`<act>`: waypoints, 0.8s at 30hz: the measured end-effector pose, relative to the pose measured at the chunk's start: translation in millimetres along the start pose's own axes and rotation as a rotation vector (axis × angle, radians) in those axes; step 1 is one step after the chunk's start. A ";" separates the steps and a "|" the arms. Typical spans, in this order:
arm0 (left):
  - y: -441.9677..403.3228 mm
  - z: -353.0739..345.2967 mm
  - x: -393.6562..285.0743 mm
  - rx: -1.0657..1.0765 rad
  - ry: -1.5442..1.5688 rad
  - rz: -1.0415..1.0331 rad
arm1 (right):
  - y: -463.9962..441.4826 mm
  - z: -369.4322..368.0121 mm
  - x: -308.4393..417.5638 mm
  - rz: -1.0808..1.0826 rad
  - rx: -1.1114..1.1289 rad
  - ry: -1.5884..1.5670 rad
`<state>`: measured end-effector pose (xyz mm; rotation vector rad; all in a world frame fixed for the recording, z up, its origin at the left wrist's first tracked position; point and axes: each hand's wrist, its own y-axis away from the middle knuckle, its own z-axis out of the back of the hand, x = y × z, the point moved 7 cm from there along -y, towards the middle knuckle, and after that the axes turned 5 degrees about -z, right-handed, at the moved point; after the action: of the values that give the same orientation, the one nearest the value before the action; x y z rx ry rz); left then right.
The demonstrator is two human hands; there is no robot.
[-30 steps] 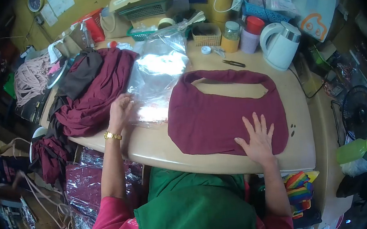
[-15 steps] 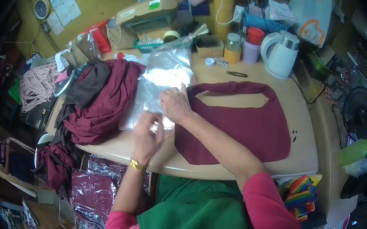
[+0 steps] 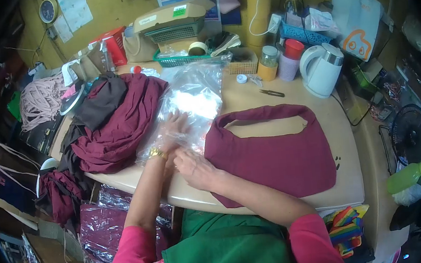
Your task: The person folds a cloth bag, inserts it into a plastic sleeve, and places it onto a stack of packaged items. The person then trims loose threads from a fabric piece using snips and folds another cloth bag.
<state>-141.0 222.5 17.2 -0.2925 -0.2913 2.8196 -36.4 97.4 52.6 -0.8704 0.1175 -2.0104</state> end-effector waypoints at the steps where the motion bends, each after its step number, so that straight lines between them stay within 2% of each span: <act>1: 5.8 -0.7 10.4 -0.012 0.106 0.003 | -1.6 -2.1 -13.6 -0.113 -0.024 0.116; 2: 12.7 -4.6 16.2 -0.023 0.213 0.007 | -1.5 -3.5 -26.3 -0.226 -0.048 0.231; 3: 29.2 4.4 14.1 -0.199 0.261 0.003 | -4.6 -3.0 -26.2 -0.224 -0.050 0.231; 4: 38.4 9.9 8.4 -0.199 0.257 0.000 | -10.4 0.1 -25.8 -0.222 -0.085 0.261; 6: 57.8 39.4 -4.0 -0.439 0.275 -0.015 | -34.4 10.3 -23.5 -0.221 -0.123 0.287; 8: 76.6 53.5 -26.6 -0.499 0.146 -0.040 | -43.4 -28.5 -40.9 -0.564 0.796 0.180; 9: 89.2 44.1 -22.2 -0.390 0.321 0.097 | -43.1 -52.4 -65.2 -0.563 0.791 0.177; 10: 101.5 30.7 -16.8 -0.279 0.493 0.234 | -64.2 -61.3 -100.1 -0.348 0.234 0.438; 11: 112.7 25.2 -13.1 -0.281 0.491 0.230 | -69.5 -52.2 -100.5 -0.218 -0.042 0.551; 12: 126.8 16.9 -0.4 -0.334 0.631 0.281 | -68.6 -42.7 -99.2 -0.113 -0.331 0.666; 13: 135.6 16.0 7.0 -0.386 0.773 0.333 | -72.9 -33.2 -119.4 -0.461 -0.078 0.391; 14: 140.6 15.9 10.0 -0.381 0.770 0.330 | -65.9 -34.0 -129.2 -0.790 0.178 0.095; 15: 145.7 26.5 11.5 -0.415 0.776 0.350 | -71.5 -13.8 -84.9 -0.720 0.347 0.027; 16: 150.1 33.3 15.4 -0.451 0.782 0.371 | -67.2 -20.5 -73.8 -0.719 0.344 0.025; 17: 153.3 28.0 25.6 -0.429 0.643 0.369 | -66.0 -29.6 -50.2 -0.529 0.271 0.322; 18: 154.9 33.8 23.4 -0.431 0.643 0.366 | -69.7 -45.7 -56.2 -0.480 0.345 0.368; 20: 157.0 53.3 -3.8 -0.301 0.236 0.231 | -76.0 -78.1 -68.5 -0.371 0.482 0.451; 21: 161.0 54.6 -17.3 -0.306 0.120 0.161 | -78.6 -86.2 -94.7 -0.377 0.359 0.414; 22: 167.0 67.9 -38.4 -0.288 0.115 0.063 | -81.0 -56.5 -76.1 -0.426 0.451 0.302; 24: 169.7 104.7 -67.6 -0.265 0.324 -0.024 | -84.8 10.8 -29.9 -0.550 0.624 0.086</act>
<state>-146.4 25.1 90.4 -0.7860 -0.5882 2.6508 -80.0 172.4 78.7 -0.4326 -0.7384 -2.3741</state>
